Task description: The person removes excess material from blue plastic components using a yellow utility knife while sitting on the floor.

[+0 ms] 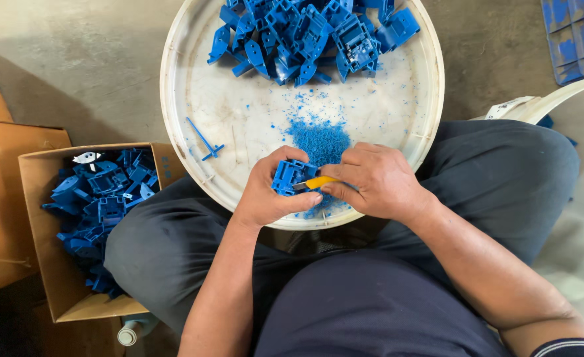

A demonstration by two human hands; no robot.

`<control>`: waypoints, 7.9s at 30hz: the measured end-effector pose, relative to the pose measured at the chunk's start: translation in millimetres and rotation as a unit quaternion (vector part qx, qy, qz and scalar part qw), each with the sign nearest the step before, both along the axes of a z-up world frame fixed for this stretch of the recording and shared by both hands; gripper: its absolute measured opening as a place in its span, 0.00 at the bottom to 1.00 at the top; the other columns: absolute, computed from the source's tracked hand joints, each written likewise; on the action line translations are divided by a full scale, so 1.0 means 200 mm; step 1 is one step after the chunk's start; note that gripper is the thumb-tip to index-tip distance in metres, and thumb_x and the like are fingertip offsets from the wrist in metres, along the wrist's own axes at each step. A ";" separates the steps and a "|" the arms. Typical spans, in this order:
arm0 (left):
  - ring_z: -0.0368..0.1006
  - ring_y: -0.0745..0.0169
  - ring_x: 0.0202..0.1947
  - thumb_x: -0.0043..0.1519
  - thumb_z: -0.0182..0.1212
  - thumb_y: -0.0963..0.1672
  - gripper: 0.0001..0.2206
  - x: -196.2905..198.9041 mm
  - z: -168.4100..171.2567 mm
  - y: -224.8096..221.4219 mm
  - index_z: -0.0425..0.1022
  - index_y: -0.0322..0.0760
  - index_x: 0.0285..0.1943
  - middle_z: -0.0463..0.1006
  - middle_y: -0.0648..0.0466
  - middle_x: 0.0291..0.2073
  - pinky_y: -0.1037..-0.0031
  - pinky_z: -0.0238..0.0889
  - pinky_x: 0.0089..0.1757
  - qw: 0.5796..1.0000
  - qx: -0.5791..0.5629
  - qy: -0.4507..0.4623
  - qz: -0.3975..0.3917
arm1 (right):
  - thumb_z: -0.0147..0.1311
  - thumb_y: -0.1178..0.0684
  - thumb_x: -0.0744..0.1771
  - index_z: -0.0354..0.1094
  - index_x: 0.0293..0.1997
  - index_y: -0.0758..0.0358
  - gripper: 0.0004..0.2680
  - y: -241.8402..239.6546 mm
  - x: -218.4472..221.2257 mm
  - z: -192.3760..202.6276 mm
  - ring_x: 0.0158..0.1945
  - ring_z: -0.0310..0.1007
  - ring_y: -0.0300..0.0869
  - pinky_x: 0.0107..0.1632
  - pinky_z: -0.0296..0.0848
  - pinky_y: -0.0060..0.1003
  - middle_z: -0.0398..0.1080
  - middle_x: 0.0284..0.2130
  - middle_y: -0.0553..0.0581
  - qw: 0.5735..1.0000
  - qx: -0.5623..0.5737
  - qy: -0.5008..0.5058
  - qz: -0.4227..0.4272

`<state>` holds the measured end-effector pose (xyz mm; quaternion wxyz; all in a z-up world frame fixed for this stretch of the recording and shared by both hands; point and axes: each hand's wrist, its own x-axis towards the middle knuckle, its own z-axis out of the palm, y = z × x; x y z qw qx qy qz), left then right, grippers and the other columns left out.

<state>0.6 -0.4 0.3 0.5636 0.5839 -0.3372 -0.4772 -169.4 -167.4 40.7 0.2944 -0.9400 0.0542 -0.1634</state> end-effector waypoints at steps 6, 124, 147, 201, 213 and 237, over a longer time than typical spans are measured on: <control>0.68 0.79 0.33 0.47 0.79 0.43 0.23 0.00 0.00 0.00 0.74 0.39 0.50 0.75 0.63 0.33 0.82 0.64 0.38 1.000 -0.010 -0.005 -0.002 | 0.65 0.48 0.63 0.79 0.41 0.57 0.08 0.01 0.01 -0.01 0.30 0.70 0.49 0.33 0.69 0.44 0.67 0.25 0.52 1.000 -0.004 0.008 -0.008; 0.76 0.55 0.39 0.43 0.83 0.52 0.31 -0.05 0.01 -0.04 0.73 0.42 0.53 0.77 0.50 0.39 0.70 0.71 0.39 0.898 -0.046 -0.382 0.214 | 0.49 0.47 0.71 0.73 0.46 0.64 0.11 -0.04 -0.13 -0.24 0.18 0.50 0.29 0.21 0.51 0.27 0.56 0.17 0.44 0.812 0.520 0.191 -0.183; 0.74 0.50 0.43 0.44 0.76 0.40 0.28 -0.24 0.13 -0.05 0.73 0.39 0.56 0.77 0.50 0.41 0.63 0.68 0.44 0.893 -0.024 -0.409 0.188 | 0.54 0.56 0.69 0.51 0.70 0.63 0.21 0.04 -0.12 -0.18 0.40 0.65 0.27 0.40 0.68 0.25 0.69 0.52 0.53 0.857 0.515 0.016 0.001; 0.68 0.74 0.24 0.59 0.65 0.39 0.12 -0.15 -0.06 -0.18 0.76 0.30 0.51 0.74 0.58 0.29 0.80 0.62 0.27 0.955 -0.033 0.079 0.285 | 0.48 0.59 0.72 0.69 0.59 0.63 0.09 -0.03 -0.02 -0.08 0.39 0.73 0.38 0.44 0.74 0.33 0.72 0.35 0.54 0.950 0.294 0.080 -0.062; 0.71 0.64 0.28 0.56 0.61 0.40 0.09 -0.14 -0.12 -0.19 0.78 0.31 0.44 0.78 0.50 0.29 0.72 0.63 0.29 0.945 0.148 0.226 0.185 | 0.69 0.37 0.59 0.73 0.34 0.61 0.17 0.03 0.05 -0.02 0.23 0.69 0.48 0.27 0.67 0.44 0.67 0.19 0.55 0.981 0.044 0.150 -0.116; 0.68 0.65 0.29 0.54 0.62 0.41 0.07 -0.17 -0.14 -0.19 0.79 0.33 0.38 0.76 0.51 0.27 0.73 0.63 0.33 0.963 0.179 0.131 0.152 | 0.62 0.38 0.64 0.69 0.28 0.62 0.16 0.05 0.03 -0.06 0.26 0.72 0.54 0.29 0.68 0.46 0.70 0.21 0.59 0.984 0.049 0.149 -0.085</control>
